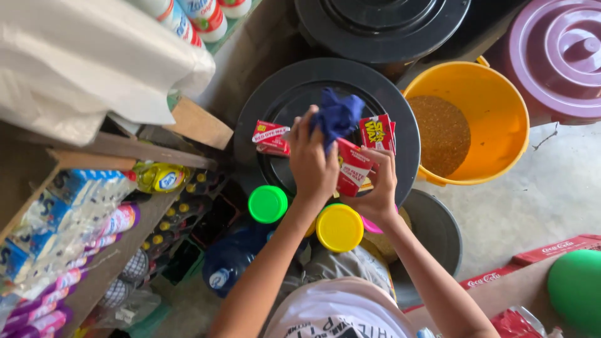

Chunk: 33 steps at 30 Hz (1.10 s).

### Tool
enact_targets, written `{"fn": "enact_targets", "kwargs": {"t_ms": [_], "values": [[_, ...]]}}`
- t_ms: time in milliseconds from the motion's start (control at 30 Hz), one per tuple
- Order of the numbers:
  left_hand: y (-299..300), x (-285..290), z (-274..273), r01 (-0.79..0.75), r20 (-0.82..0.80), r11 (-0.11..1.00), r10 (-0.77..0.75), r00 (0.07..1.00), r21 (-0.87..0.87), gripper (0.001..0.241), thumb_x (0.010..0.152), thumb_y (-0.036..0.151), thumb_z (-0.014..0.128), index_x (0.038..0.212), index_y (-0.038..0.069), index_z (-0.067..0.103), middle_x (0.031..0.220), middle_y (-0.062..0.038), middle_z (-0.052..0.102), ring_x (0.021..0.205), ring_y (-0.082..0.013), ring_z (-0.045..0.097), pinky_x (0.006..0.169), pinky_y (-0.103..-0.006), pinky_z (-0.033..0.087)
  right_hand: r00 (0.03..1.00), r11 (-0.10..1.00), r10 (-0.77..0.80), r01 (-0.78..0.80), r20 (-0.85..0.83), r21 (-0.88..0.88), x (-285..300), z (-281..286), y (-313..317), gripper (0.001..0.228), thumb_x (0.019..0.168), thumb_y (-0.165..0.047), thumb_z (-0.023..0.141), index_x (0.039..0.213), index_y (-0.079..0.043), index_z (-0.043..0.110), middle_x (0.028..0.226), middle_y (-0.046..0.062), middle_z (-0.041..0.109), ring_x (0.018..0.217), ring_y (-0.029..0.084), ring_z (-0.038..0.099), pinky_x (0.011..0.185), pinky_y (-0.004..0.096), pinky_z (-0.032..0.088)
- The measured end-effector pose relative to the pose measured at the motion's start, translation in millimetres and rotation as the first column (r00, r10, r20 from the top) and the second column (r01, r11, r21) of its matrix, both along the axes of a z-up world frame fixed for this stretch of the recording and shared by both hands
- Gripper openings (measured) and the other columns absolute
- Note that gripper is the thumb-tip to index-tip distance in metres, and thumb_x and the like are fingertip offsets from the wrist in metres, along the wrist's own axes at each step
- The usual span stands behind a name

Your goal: Wiping dust off various retail products and organizing them on shelves and storage bins.

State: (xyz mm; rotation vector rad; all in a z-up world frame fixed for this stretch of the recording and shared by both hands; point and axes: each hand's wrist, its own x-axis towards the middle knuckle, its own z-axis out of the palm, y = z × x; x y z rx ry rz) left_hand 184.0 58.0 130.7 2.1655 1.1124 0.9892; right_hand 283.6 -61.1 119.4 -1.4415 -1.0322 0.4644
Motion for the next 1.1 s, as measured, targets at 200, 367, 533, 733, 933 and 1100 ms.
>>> {"fn": "enact_targets", "kwargs": {"t_ms": [200, 367, 533, 733, 933, 1100], "values": [[-45, -22, 43, 0.302, -0.131, 0.916, -0.276, 0.952, 0.265, 0.055, 0.084, 0.017, 0.069, 0.139, 0.015, 0.065, 0.158, -0.011, 0.044, 0.145, -0.0486, 0.037, 0.12, -0.0719, 0.025, 0.871, 0.989, 0.146, -0.132, 0.469, -0.062, 10, -34, -9, 0.099, 0.051, 0.006, 0.1, 0.137, -0.003, 0.051, 0.137, 0.011, 0.056, 0.128, 0.033, 0.058, 0.11, 0.05, 0.042], [13, -39, 59, 0.151, -0.258, 0.988, -0.148, 0.955, -0.009, 0.042, 0.084, 0.029, 0.071, 0.122, 0.011, 0.071, 0.139, -0.007, 0.06, 0.127, -0.0395, 0.056, 0.11, -0.0567, 0.044, 0.956, 0.962, 0.272, -0.266, -0.114, 0.058, 1, 30, -2, 0.099, 0.058, 0.002, 0.094, 0.142, -0.003, 0.042, 0.139, 0.011, 0.048, 0.131, 0.023, 0.059, 0.11, 0.039, 0.052], [43, -56, 61, 0.343, -0.18, 0.878, -0.417, 0.891, -0.334, 0.044, 0.084, 0.042, 0.077, 0.112, 0.009, 0.075, 0.122, -0.007, 0.07, 0.106, -0.0319, 0.072, 0.093, -0.0412, 0.057, 0.896, 0.909, 0.416, -0.417, -0.155, 0.03, 8, 29, 3, 0.093, 0.056, 0.006, 0.091, 0.135, -0.003, 0.044, 0.136, 0.01, 0.048, 0.132, 0.023, 0.058, 0.114, 0.043, 0.053], [26, -55, 60, 0.189, -0.334, 0.976, -0.141, 0.932, 0.113, 0.04, 0.072, 0.037, 0.079, 0.105, 0.013, 0.078, 0.124, -0.008, 0.069, 0.095, -0.0368, 0.069, 0.084, -0.047, 0.055, 0.883, 0.892, 0.438, -0.45, -0.169, -0.04, -4, 41, 22, 0.092, 0.059, 0.005, 0.09, 0.137, -0.003, 0.04, 0.132, 0.012, 0.058, 0.124, 0.023, 0.064, 0.111, 0.042, 0.054], [46, -87, 5, 0.208, 0.199, 0.844, -0.123, 0.972, -0.494, 0.04, 0.101, 0.04, 0.066, 0.12, 0.006, 0.073, 0.11, -0.011, 0.077, 0.1, -0.025, 0.077, 0.091, -0.0341, 0.058, 0.859, 0.902, 0.412, -0.431, -0.305, 0.004, -8, 38, 23, 0.091, 0.058, 0.006, 0.089, 0.137, -0.004, 0.045, 0.132, 0.013, 0.061, 0.124, 0.024, 0.066, 0.106, 0.043, 0.053], [-19, -60, 15, 0.188, 0.712, 0.777, 0.414, 0.567, -0.601, 0.045, 0.106, 0.031, 0.062, 0.139, 0.0, 0.06, 0.127, -0.019, 0.065, 0.115, -0.0225, 0.066, 0.105, -0.0357, 0.047, 0.552, 0.941, 0.324, -0.273, -0.768, 0.2, -10, -3, 29, 0.078, 0.074, -0.007, 0.088, 0.142, 0.001, 0.05, 0.136, 0.015, 0.062, 0.128, 0.026, 0.066, 0.115, 0.043, 0.054]]}}
